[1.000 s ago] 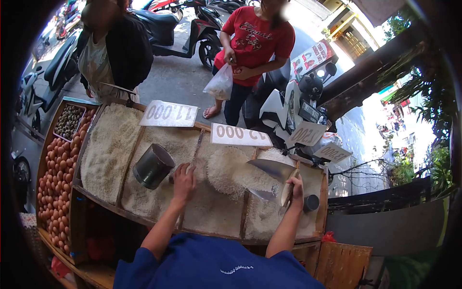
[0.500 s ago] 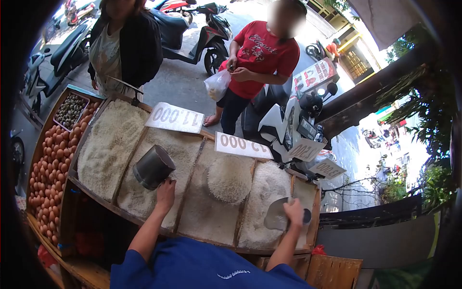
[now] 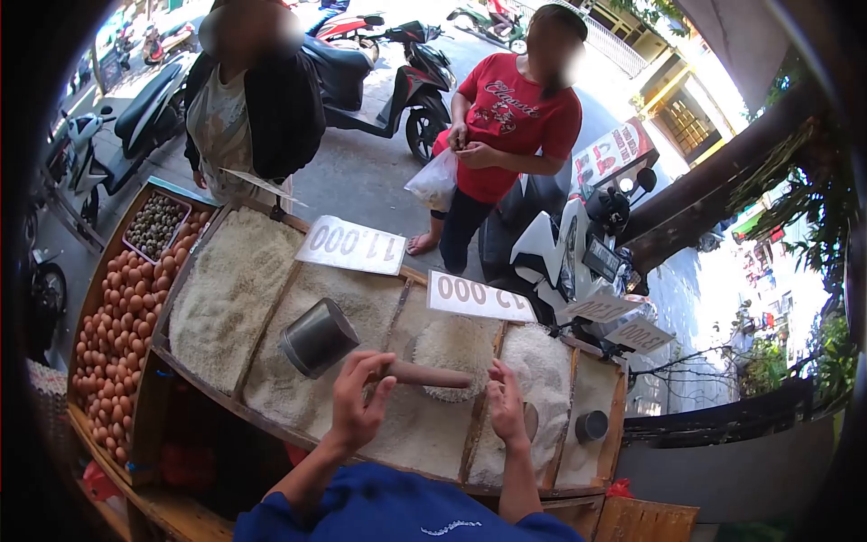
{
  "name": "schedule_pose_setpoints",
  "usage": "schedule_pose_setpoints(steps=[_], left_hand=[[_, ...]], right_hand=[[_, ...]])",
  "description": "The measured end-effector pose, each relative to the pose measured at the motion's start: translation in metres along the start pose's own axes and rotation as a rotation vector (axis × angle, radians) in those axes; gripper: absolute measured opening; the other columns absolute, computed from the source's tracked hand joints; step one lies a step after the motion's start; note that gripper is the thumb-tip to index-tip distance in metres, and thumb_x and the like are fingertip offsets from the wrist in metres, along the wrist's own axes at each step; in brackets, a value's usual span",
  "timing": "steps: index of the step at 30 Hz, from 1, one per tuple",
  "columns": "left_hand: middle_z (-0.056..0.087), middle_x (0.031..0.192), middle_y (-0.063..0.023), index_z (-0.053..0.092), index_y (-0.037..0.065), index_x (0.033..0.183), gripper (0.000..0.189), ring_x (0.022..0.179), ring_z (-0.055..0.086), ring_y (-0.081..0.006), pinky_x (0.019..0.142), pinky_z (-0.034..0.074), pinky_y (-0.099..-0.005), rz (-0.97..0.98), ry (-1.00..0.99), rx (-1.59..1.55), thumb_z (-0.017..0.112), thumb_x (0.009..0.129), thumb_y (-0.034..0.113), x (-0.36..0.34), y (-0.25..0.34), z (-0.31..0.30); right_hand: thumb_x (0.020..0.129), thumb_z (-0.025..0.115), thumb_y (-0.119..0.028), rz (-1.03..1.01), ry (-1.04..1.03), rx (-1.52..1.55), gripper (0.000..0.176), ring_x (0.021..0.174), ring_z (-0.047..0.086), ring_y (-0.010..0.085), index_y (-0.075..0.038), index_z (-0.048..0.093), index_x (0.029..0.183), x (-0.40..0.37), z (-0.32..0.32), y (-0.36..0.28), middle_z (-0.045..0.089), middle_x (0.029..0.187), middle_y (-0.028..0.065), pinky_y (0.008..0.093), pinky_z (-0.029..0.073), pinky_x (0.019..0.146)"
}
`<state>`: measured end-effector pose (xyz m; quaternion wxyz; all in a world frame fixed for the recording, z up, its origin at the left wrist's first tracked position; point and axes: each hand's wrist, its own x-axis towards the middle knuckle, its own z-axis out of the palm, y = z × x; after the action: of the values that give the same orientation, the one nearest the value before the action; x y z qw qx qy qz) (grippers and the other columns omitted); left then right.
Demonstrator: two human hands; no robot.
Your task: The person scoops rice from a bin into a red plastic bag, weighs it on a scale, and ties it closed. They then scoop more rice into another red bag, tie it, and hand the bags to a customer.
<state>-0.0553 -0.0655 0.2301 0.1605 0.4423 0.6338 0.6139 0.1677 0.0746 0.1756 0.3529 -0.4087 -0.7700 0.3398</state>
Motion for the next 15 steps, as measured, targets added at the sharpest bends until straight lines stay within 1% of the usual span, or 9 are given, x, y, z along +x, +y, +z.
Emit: schedule_pose_setpoints(steps=[1,2,3,4,6,8,10,12,15], left_hand=[[0.054,0.099,-0.0129,0.058,0.001,0.109,0.024,0.089,0.059,-0.0239,0.076,0.050,-0.0296,-0.093,-0.018,-0.177,0.060,0.085,0.005,0.005,-0.013,0.019],[0.055,0.099,-0.0125,0.058,0.001,0.109,0.024,0.090,0.060,-0.0225,0.076,0.050,-0.0280,-0.187,-0.033,-0.353,0.061,0.086,0.006,0.011,-0.029,0.037],[0.056,0.099,-0.0133,0.058,0.001,0.111,0.026,0.091,0.060,-0.0241,0.077,0.050,-0.0293,-0.224,-0.059,-0.341,0.061,0.086,0.009,0.017,-0.048,0.056],[0.057,0.098,-0.0142,0.058,0.002,0.112,0.027,0.091,0.060,-0.0256,0.077,0.049,-0.0307,-0.263,-0.084,-0.331,0.061,0.087,0.011,0.022,-0.068,0.073],[0.057,0.099,-0.0147,0.058,0.002,0.110,0.025,0.093,0.059,-0.0275,0.080,0.047,-0.0327,-0.223,-0.111,-0.218,0.060,0.087,0.012,0.034,-0.101,0.096],[0.058,0.100,-0.0152,0.058,0.002,0.108,0.023,0.094,0.058,-0.0294,0.083,0.045,-0.0348,-0.179,-0.146,-0.111,0.059,0.088,0.013,0.042,-0.130,0.116],[0.058,0.101,-0.0160,0.058,0.002,0.104,0.020,0.097,0.055,-0.0326,0.088,0.041,-0.0370,-0.044,-0.089,0.031,0.057,0.088,0.014,0.046,-0.157,0.126],[0.058,0.101,-0.0160,0.056,0.003,0.103,0.018,0.099,0.053,-0.0324,0.090,0.039,-0.0377,-0.017,-0.079,0.059,0.056,0.087,0.011,0.045,-0.176,0.131],[0.056,0.108,-0.0166,0.053,0.004,0.109,0.021,0.105,0.052,-0.0321,0.092,0.039,-0.0380,-0.016,-0.121,-0.025,0.053,0.089,0.012,0.040,-0.188,0.130]], right_hand=[[0.092,0.051,-0.018,0.005,0.007,0.002,0.022,0.071,0.055,0.0133,-0.002,0.053,0.106,0.000,0.001,0.002,0.055,0.080,0.0035,0.0275,0.046,0.064],[0.093,0.047,-0.019,0.293,-0.015,0.365,0.022,0.073,0.055,0.0139,-0.001,0.053,0.105,0.002,0.003,0.006,0.056,0.080,0.0048,0.0283,0.045,0.065],[0.095,0.044,-0.021,0.578,-0.039,0.730,0.024,0.076,0.055,0.0145,-0.001,0.053,0.104,0.004,0.006,0.013,0.056,0.081,0.0060,0.0292,0.045,0.066],[0.095,0.044,-0.021,0.578,-0.037,0.731,0.024,0.076,0.055,0.0145,-0.001,0.053,0.104,0.008,0.010,0.037,0.056,0.081,0.0060,0.0292,0.045,0.066],[0.097,0.041,-0.026,0.443,0.197,0.244,0.029,0.076,0.054,0.0157,0.000,0.052,0.100,0.018,0.016,0.094,0.055,0.079,0.0083,0.0297,0.043,0.068],[0.096,0.043,-0.027,0.501,0.204,0.143,0.028,0.075,0.051,0.0160,0.001,0.051,0.097,0.030,0.017,0.083,0.052,0.078,0.0083,0.0295,0.042,0.070],[0.096,0.045,-0.028,0.291,0.261,-0.093,0.028,0.076,0.048,0.0155,0.000,0.051,0.095,0.035,0.033,0.131,0.051,0.081,0.0083,0.0290,0.041,0.071],[0.096,0.046,-0.028,0.303,0.243,0.024,0.029,0.080,0.048,0.0152,0.000,0.053,0.100,0.035,0.047,0.152,0.052,0.086,0.0075,0.0286,0.041,0.074],[0.096,0.047,-0.030,0.310,0.244,0.278,0.033,0.088,0.049,0.0143,-0.001,0.054,0.111,0.039,0.055,0.135,0.054,0.097,0.0051,0.0272,0.040,0.081]])
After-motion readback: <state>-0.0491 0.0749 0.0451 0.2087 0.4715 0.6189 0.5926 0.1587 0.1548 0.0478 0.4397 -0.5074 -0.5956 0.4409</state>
